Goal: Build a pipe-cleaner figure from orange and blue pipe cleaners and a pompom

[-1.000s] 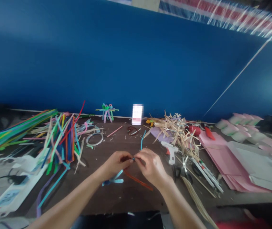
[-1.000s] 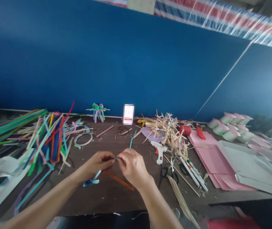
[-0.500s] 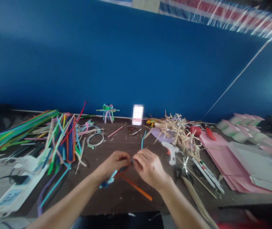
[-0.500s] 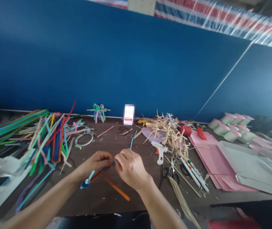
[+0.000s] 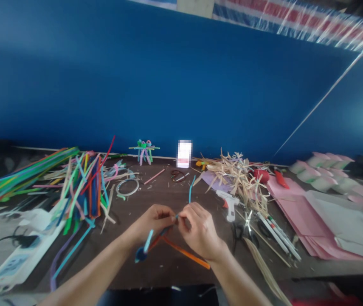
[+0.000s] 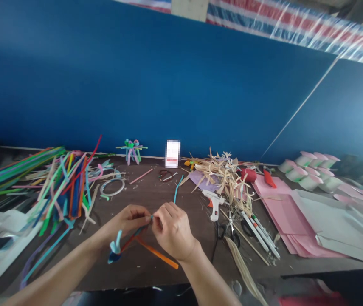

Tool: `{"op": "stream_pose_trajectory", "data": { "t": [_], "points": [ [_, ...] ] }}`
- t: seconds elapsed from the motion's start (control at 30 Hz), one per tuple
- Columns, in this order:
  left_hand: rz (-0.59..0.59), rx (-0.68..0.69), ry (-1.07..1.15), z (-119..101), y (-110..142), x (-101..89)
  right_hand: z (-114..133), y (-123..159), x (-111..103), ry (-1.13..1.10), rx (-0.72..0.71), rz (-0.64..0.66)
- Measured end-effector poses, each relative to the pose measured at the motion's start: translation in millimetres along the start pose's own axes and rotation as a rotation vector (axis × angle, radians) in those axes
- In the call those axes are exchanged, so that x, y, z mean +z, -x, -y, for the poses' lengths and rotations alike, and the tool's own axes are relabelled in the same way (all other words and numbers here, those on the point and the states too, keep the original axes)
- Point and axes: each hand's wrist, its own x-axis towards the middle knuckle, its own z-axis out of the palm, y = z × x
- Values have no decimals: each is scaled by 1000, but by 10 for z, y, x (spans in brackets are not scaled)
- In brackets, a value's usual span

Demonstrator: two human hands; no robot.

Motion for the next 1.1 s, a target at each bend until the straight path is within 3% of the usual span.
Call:
{"op": "stream_pose_trajectory", "data": {
  "t": [0.23, 0.53, 0.7, 0.83, 0.97, 1.1],
  "points": [
    [-89, 43, -166, -101, 67, 74, 97, 61, 22, -162, 212, -88],
    [-164, 24, -138, -210, 112, 162, 211, 88, -20, -412, 380, -143],
    [-63, 59, -142, -262, 129, 102, 110, 42, -78, -902, 616, -19],
    [61, 67, -107, -215, 116, 37, 29, 2, -124, -1207, 681, 98],
    [138, 36, -62, -200, 128, 14, 15, -22, -165, -1322, 678, 223],
    [149, 8, -6, -229, 153, 23, 46, -34, -190, -1329, 641, 243]
  ]
}}
